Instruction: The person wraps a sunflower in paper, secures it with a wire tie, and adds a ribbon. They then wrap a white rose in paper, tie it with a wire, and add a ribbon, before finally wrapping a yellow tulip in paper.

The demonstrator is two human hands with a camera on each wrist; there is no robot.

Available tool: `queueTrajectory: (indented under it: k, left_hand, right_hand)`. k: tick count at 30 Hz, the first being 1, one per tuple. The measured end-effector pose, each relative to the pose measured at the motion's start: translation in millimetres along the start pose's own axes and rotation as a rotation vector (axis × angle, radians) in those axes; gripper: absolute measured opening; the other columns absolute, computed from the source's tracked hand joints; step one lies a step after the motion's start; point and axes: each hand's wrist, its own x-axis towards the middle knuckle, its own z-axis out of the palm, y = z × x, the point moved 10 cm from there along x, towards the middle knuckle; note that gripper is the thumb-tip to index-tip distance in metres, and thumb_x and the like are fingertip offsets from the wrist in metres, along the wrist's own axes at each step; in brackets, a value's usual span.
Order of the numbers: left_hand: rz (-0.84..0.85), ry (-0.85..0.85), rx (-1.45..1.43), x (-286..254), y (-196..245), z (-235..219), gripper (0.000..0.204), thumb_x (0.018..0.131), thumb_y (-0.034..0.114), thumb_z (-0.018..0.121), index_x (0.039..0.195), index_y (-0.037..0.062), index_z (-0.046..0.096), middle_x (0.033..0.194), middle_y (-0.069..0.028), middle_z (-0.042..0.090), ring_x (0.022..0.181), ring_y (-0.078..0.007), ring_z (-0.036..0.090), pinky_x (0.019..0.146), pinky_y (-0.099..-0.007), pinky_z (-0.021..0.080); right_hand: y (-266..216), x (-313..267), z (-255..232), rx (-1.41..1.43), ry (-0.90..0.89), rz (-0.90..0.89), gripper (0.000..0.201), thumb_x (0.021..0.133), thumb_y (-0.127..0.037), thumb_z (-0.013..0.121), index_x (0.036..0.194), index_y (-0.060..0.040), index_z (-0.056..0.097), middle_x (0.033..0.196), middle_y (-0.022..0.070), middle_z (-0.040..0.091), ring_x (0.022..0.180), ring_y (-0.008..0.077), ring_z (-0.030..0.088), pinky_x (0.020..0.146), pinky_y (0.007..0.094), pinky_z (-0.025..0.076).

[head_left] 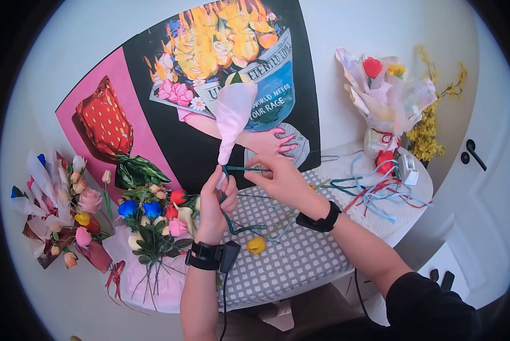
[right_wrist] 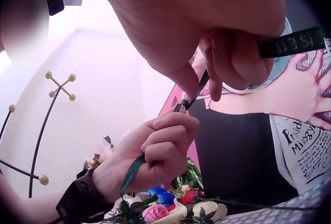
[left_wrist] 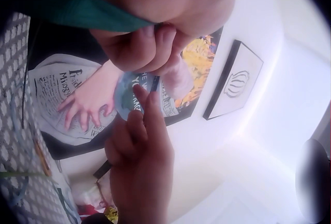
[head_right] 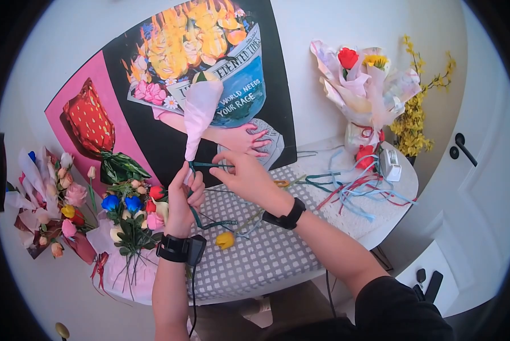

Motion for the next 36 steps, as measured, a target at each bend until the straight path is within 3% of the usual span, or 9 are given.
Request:
queueTrajectory:
  k: [6,11,13,15,16,22,31,33,36]
  left_hand:
    - [0.039,0.056,0.066,-1,2,-1,0.044,0.110,0.040,0.046,0.075,0.0138,0.041,0.064,0.0032,0.041,0.041,-0.0047,0.026,0.039,-0.0228,0.018]
    - [0.348,0.192,0.744,-1,23,-5,0.045,0.109,0.030,0.051,0.069,0.0117,0.050,0.060,0.0045,0.048,0.044,-0.0037,0.034,0.042,-0.0231,0.019]
    - [0.452,0.212,0.938,-5,25,4,0.044,0.107,0.023,0.056,0.067,0.0052,0.052,0.057,-0.0026,0.050,0.044,-0.0115,0.040,0.044,-0.0280,0.026]
    - [0.795,0.171,1.454,-24,37,48,0.038,0.103,0.018,0.060,0.072,-0.0011,0.052,0.060,-0.0147,0.051,0.047,-0.0264,0.047,0.047,-0.0360,0.034]
    - [0.797,0.155,1.563,-26,35,54,0.029,0.101,0.015,0.060,0.080,-0.0031,0.054,0.070,-0.0233,0.053,0.058,-0.0387,0.056,0.052,-0.0448,0.041]
    - [0.714,0.083,1.840,-33,27,73,0.017,0.100,0.012,0.060,0.088,0.0003,0.058,0.077,-0.0198,0.060,0.068,-0.0399,0.065,0.059,-0.0487,0.051]
    - [0.764,-0.047,1.802,-35,16,80,0.016,0.095,0.015,0.063,0.088,0.0011,0.063,0.081,-0.0156,0.065,0.064,-0.0373,0.067,0.056,-0.0459,0.054]
    - [0.696,-0.075,1.769,-36,15,85,0.014,0.093,0.012,0.064,0.088,-0.0005,0.064,0.081,-0.0166,0.066,0.066,-0.0380,0.067,0.058,-0.0456,0.053]
    - [0.638,-0.129,1.645,-36,7,88,0.013,0.092,0.010,0.065,0.086,-0.0026,0.066,0.076,-0.0177,0.064,0.065,-0.0360,0.066,0.058,-0.0436,0.050]
  right_hand:
    - [-11,1,1,-0.130,-0.078,-0.095,0.022,0.097,-0.019,0.065,0.096,0.0022,0.071,0.070,0.0100,0.066,0.057,0.0138,0.056,0.056,0.0324,0.043]
    - [-15,0,6,0.001,-0.110,-0.100,0.019,0.097,-0.015,0.065,0.092,0.0024,0.070,0.064,0.0010,0.056,0.058,0.0060,0.044,0.053,0.0273,0.034]
    - [-14,1,5,0.045,-0.106,-0.098,0.020,0.097,-0.015,0.064,0.090,0.0028,0.070,0.063,0.0006,0.055,0.058,0.0060,0.043,0.053,0.0273,0.034]
    - [-12,2,1,0.005,-0.085,-0.091,0.021,0.096,-0.014,0.064,0.087,0.0032,0.070,0.063,0.0008,0.056,0.059,0.0055,0.044,0.054,0.0280,0.034]
    - [-12,2,2,0.004,-0.084,-0.090,0.021,0.096,-0.014,0.064,0.087,0.0032,0.070,0.063,0.0008,0.056,0.059,0.0055,0.044,0.054,0.0280,0.034]
    - [-13,0,-2,0.078,-0.045,-0.040,0.022,0.095,-0.015,0.064,0.086,0.0039,0.071,0.063,0.0028,0.058,0.059,0.0073,0.046,0.054,0.0294,0.036]
    - [-19,0,1,-0.145,-0.092,-0.073,0.025,0.095,-0.019,0.067,0.087,0.0052,0.070,0.061,0.0070,0.059,0.056,0.0097,0.047,0.054,0.0310,0.037]
    - [-12,4,1,-0.079,-0.114,-0.046,0.032,0.093,-0.028,0.068,0.090,0.0038,0.071,0.066,0.0178,0.065,0.057,0.0273,0.062,0.058,0.0396,0.046]
    - [-29,6,-8,-0.262,-0.133,0.050,0.033,0.094,-0.030,0.069,0.095,0.0026,0.073,0.073,0.0169,0.068,0.065,0.0273,0.064,0.062,0.0385,0.047]
